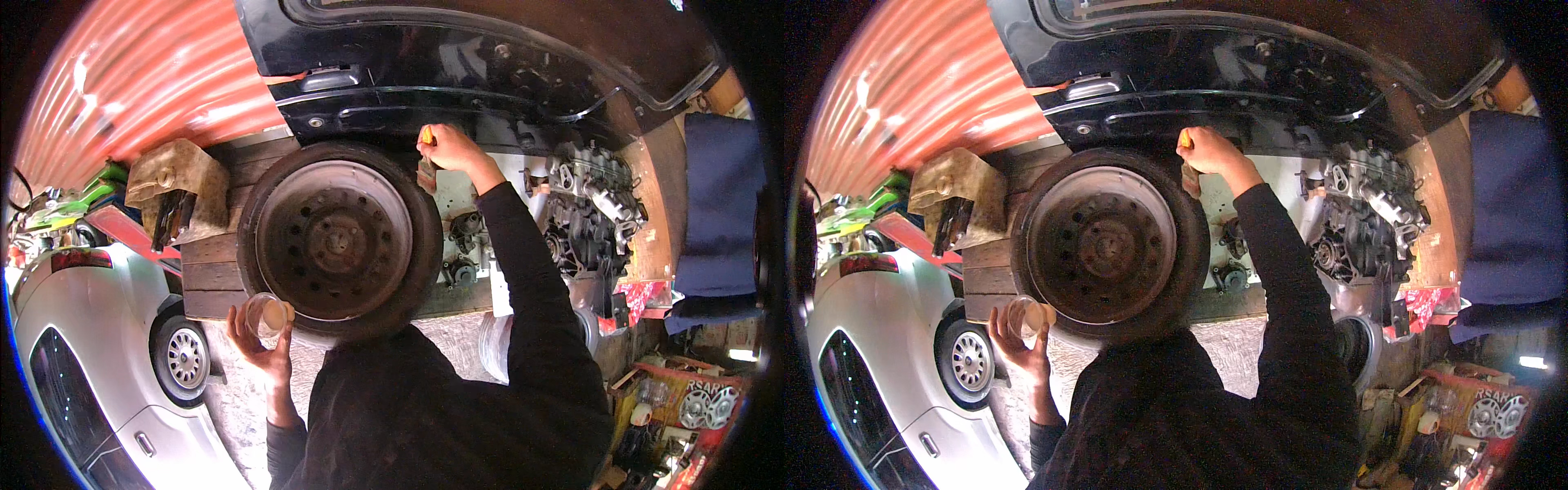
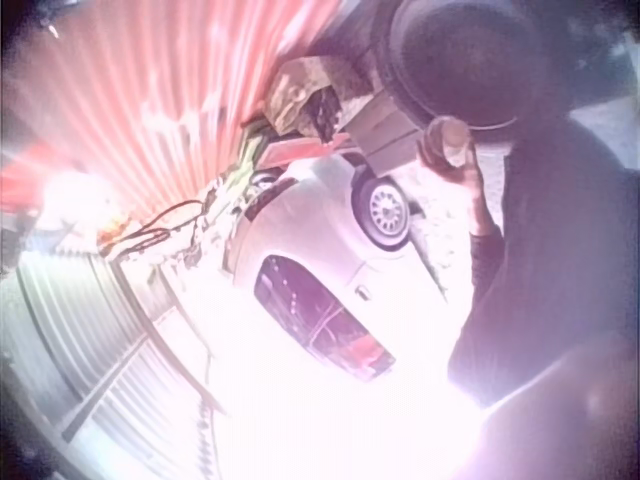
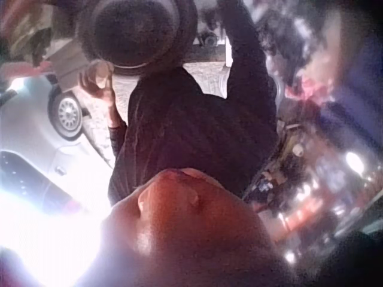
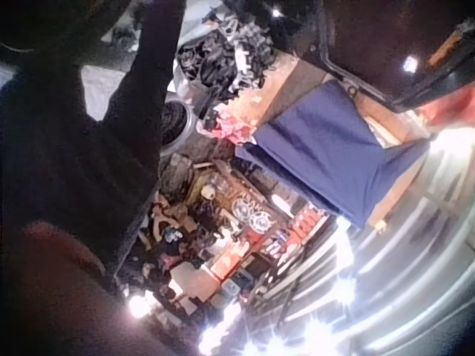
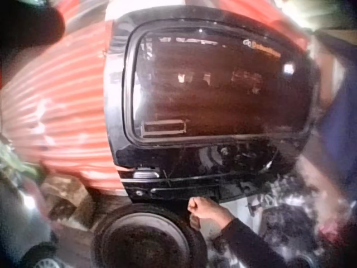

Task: The person uses a small brush to apply a beige substance from a plastic cup onto the inner surface of a car wheel rim. The person repeatedly dips the brush into the cup and paints the rim's interior, covering the metal surface systematically.

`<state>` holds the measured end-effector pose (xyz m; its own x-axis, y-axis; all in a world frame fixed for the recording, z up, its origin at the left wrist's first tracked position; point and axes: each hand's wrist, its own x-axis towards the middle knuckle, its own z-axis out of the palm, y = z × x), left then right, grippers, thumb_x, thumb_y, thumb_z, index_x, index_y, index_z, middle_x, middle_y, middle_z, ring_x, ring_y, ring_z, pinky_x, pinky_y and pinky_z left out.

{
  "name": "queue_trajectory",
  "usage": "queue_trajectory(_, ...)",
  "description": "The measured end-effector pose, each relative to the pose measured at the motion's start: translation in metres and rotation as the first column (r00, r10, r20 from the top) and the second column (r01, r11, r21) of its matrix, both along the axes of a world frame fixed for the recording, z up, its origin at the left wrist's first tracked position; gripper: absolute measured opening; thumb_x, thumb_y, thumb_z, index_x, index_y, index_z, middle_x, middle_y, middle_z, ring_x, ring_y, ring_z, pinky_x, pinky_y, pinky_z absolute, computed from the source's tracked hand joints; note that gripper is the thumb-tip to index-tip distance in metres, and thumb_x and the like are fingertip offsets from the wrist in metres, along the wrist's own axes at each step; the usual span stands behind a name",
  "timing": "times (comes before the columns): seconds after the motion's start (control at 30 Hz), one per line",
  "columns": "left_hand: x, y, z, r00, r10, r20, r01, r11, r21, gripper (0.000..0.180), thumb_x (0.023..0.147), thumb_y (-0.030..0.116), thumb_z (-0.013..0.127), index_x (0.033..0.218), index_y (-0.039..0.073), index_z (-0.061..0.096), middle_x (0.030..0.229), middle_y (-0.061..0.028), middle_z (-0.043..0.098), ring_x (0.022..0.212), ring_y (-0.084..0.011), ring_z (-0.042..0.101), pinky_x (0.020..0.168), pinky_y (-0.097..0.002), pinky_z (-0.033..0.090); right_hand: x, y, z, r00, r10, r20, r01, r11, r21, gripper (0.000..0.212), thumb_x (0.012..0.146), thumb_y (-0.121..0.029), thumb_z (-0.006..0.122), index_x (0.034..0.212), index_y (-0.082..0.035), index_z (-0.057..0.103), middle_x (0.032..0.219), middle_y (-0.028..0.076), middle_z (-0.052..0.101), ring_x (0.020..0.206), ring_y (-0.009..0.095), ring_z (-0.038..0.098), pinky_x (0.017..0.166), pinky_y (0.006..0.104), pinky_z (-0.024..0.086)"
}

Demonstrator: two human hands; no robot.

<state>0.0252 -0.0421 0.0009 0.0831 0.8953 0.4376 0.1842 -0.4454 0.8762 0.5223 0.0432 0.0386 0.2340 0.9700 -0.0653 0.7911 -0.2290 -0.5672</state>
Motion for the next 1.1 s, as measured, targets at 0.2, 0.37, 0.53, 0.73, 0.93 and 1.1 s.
queue_trajectory(0.2, 0.013, 0.002, 0.002, 1.000, -0.021, 0.014, 0.021, 1.000, -0.004, 0.097, 0.077, 0.007, 0.086, 0.153, 0.002, 0.026, 0.140, -0.0182, 0.053, 0.128, -0.0319, 0.056, 0.113, -0.0472, 0.042, 0.020, -0.011, -0.055, 0.977, -0.133, -0.164, 0.185, 0.912, 0.365, 0.019, 0.095, -0.024, 0.067, 0.100, -0.005, 0.068, 0.090, 0.016, 0.073, 0.084, 0.032, 0.071, 0.075, 0.0402, 0.054)
queue_trajectory(0.37, 0.010, -0.001, 0.005, 1.000, -0.011, -0.004, 0.011, 1.000, -0.014, 0.097, 0.078, 0.008, 0.085, 0.153, 0.002, 0.025, 0.140, -0.0186, 0.053, 0.128, -0.0312, 0.056, 0.113, -0.0469, 0.041, 0.039, -0.027, -0.064, 0.959, -0.137, -0.250, 0.197, 0.951, 0.238, 0.021, 0.098, -0.025, 0.065, 0.101, -0.004, 0.068, 0.088, 0.012, 0.073, 0.082, 0.022, 0.072, 0.075, 0.0362, 0.054)
queue_trajectory(0.53, 0.009, 0.000, 0.002, 1.000, -0.018, -0.015, 0.018, 1.000, -0.016, 0.096, 0.078, 0.008, 0.085, 0.153, 0.001, 0.025, 0.140, -0.0188, 0.053, 0.128, -0.0314, 0.056, 0.113, -0.0473, 0.041, 0.028, -0.028, -0.078, 0.945, -0.128, -0.301, 0.248, 0.879, 0.406, 0.021, 0.097, -0.025, 0.066, 0.103, -0.005, 0.066, 0.086, 0.012, 0.072, 0.077, 0.023, 0.072, 0.072, 0.0351, 0.054)
queue_trajectory(0.73, 0.010, -0.001, 0.007, 0.999, -0.018, -0.034, 0.019, 1.000, 0.024, 0.096, 0.079, 0.008, 0.085, 0.153, 0.001, 0.025, 0.139, -0.0196, 0.053, 0.128, -0.0324, 0.055, 0.113, -0.0471, 0.041, 0.021, -0.043, -0.058, 0.979, -0.123, -0.161, 0.168, 0.939, 0.301, 0.020, 0.096, -0.025, 0.065, 0.102, -0.006, 0.066, 0.086, 0.015, 0.072, 0.079, 0.029, 0.073, 0.071, 0.0382, 0.055)
queue_trajectory(0.93, 0.013, -0.004, 0.009, 1.000, -0.021, -0.019, 0.021, 1.000, -0.012, 0.096, 0.078, 0.006, 0.085, 0.153, 0.001, 0.025, 0.140, -0.0193, 0.052, 0.129, -0.0327, 0.055, 0.113, -0.0474, 0.042, 0.003, -0.049, -0.046, 0.985, -0.165, -0.054, 0.173, 0.959, 0.225, 0.020, 0.095, -0.025, 0.066, 0.101, -0.006, 0.066, 0.083, 0.017, 0.072, 0.081, 0.034, 0.072, 0.072, 0.0408, 0.056)
queue_trajectory(1.1, 0.014, -0.001, 0.008, 1.000, -0.022, -0.021, 0.022, 1.000, -0.015, 0.096, 0.077, 0.005, 0.085, 0.153, 0.002, 0.026, 0.140, -0.0192, 0.052, 0.129, -0.0328, 0.054, 0.113, -0.0476, 0.042, 0.000, -0.039, -0.050, 0.984, -0.133, -0.121, 0.168, 0.916, 0.364, 0.016, 0.094, -0.023, 0.067, 0.098, -0.008, 0.066, 0.078, 0.016, 0.071, 0.074, 0.036, 0.071, 0.068, 0.0427, 0.055)
